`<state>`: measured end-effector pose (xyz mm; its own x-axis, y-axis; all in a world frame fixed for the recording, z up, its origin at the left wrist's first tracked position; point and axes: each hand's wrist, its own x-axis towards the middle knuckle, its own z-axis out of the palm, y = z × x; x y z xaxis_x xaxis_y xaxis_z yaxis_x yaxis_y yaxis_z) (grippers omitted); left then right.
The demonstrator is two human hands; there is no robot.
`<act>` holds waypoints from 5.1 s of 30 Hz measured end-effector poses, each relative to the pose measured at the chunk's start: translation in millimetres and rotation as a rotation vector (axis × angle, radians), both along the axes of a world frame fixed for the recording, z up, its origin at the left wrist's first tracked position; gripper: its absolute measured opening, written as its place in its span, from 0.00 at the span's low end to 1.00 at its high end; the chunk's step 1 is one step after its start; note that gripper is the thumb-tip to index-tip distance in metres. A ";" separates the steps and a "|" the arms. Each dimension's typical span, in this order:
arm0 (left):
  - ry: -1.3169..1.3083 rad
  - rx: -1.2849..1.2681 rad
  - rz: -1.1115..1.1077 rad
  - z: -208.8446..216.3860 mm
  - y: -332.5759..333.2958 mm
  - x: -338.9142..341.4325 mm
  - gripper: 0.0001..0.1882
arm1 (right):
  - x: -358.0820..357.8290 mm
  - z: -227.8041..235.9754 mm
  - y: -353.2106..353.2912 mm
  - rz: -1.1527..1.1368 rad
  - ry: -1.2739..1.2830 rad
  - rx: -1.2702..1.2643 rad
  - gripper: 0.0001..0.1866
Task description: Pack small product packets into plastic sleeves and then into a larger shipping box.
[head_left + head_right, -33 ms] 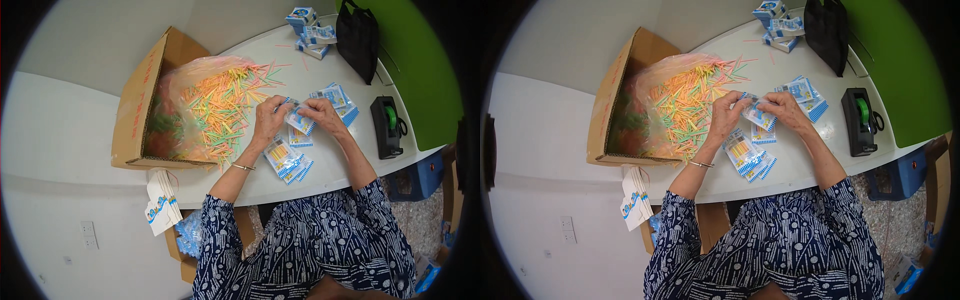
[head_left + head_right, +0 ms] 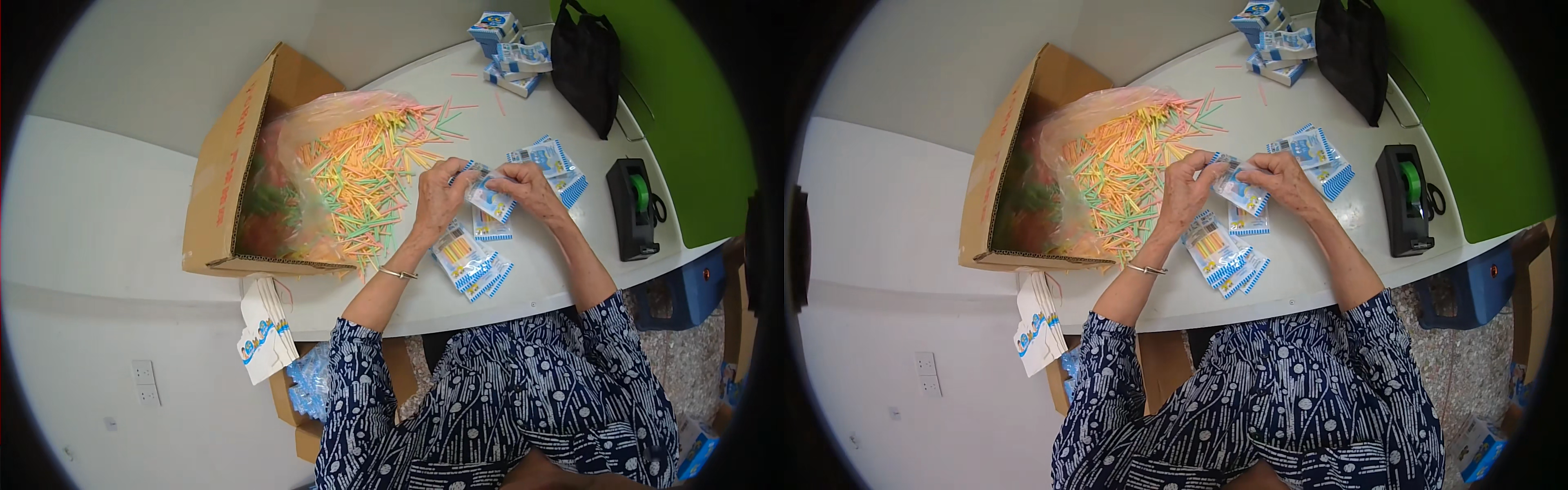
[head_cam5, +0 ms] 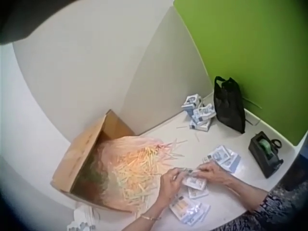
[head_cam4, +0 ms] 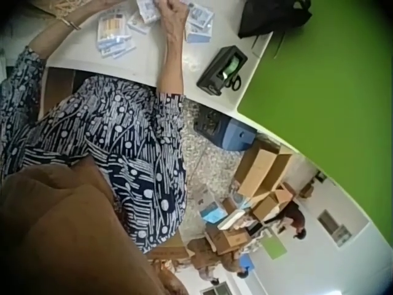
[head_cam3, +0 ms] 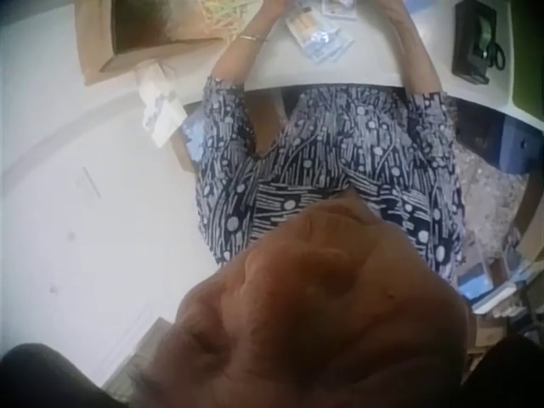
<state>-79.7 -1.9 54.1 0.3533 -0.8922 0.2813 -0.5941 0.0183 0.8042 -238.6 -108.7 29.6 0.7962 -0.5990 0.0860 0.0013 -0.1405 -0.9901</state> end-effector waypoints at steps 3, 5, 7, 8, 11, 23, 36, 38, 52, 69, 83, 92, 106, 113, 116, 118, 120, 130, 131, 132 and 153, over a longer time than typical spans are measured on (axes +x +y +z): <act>-0.026 0.042 0.021 -2.3 5.1 2.3 0.09 | 1.3 -2.0 2.7 -0.002 0.031 -0.007 0.14; -0.022 0.096 0.032 -1.9 7.2 5.6 0.10 | 4.3 -9.9 2.8 0.046 0.018 -0.002 0.14; -0.010 0.138 -0.016 -5.1 8.2 13.2 0.11 | 5.9 -13.4 3.1 0.055 0.032 -0.012 0.14; -0.011 0.139 -0.015 -8.0 8.7 21.6 0.11 | 7.0 -13.6 3.6 0.064 0.045 -0.025 0.14; -0.306 0.034 -0.020 -10.3 4.6 64.6 0.10 | 6.7 -10.5 6.0 0.080 0.030 0.033 0.14; -1.105 0.554 0.395 -3.0 -14.2 174.4 0.24 | 7.7 -21.3 1.8 0.074 0.078 -0.058 0.16; -0.837 0.472 0.486 -35.6 -43.4 82.2 0.44 | 5.5 -3.6 1.5 0.069 0.107 0.081 0.14; -0.776 0.495 0.566 -40.6 -47.4 81.1 0.43 | 4.1 -3.5 1.8 0.057 0.113 0.082 0.14; -1.065 0.721 0.429 -21.5 12.1 117.8 0.24 | 2.1 -4.4 2.6 0.049 0.107 0.117 0.15; -0.734 0.727 0.628 -31.6 -7.3 148.8 0.16 | 5.3 -12.7 -2.0 0.048 0.014 0.110 0.16; 0.732 -0.251 0.281 20.0 24.4 138.3 0.09 | 134.3 -6.9 42.2 -0.097 -0.403 1.033 0.10; 0.982 -0.538 0.236 -12.8 14.7 82.6 0.09 | 201.2 -17.4 68.2 -0.153 -0.701 1.486 0.12; 0.855 -0.510 0.453 -15.0 4.9 78.8 0.09 | 206.2 -22.8 59.5 -0.162 -0.705 1.409 0.08; 0.800 -0.493 0.465 -12.3 19.0 136.6 0.11 | 185.5 12.5 59.9 -0.072 -0.579 1.060 0.11; 0.671 -0.442 0.551 -14.8 33.3 163.5 0.15 | 175.5 22.2 56.1 -0.052 -0.434 0.823 0.09; 0.636 -0.481 0.530 -11.1 36.4 168.4 0.15 | 166.2 19.7 50.5 -0.030 -0.348 0.679 0.10; 0.903 -0.585 0.323 10.9 23.6 142.6 0.14 | 146.6 8.9 31.3 -0.048 -0.259 0.538 0.11; 0.833 -0.563 0.071 52.9 14.2 81.3 0.16 | 80.8 14.0 20.3 0.302 -0.036 0.515 0.12; 0.822 -0.547 0.052 53.5 14.1 74.3 0.17 | 77.3 13.2 19.1 0.320 -0.037 0.557 0.12; 0.812 -0.530 0.033 54.1 14.1 67.0 0.17 | 74.2 12.4 17.9 0.313 -0.038 0.561 0.12; 0.510 -0.250 -0.020 35.1 26.1 28.4 0.21 | 57.1 12.1 22.8 0.317 -0.096 0.402 0.10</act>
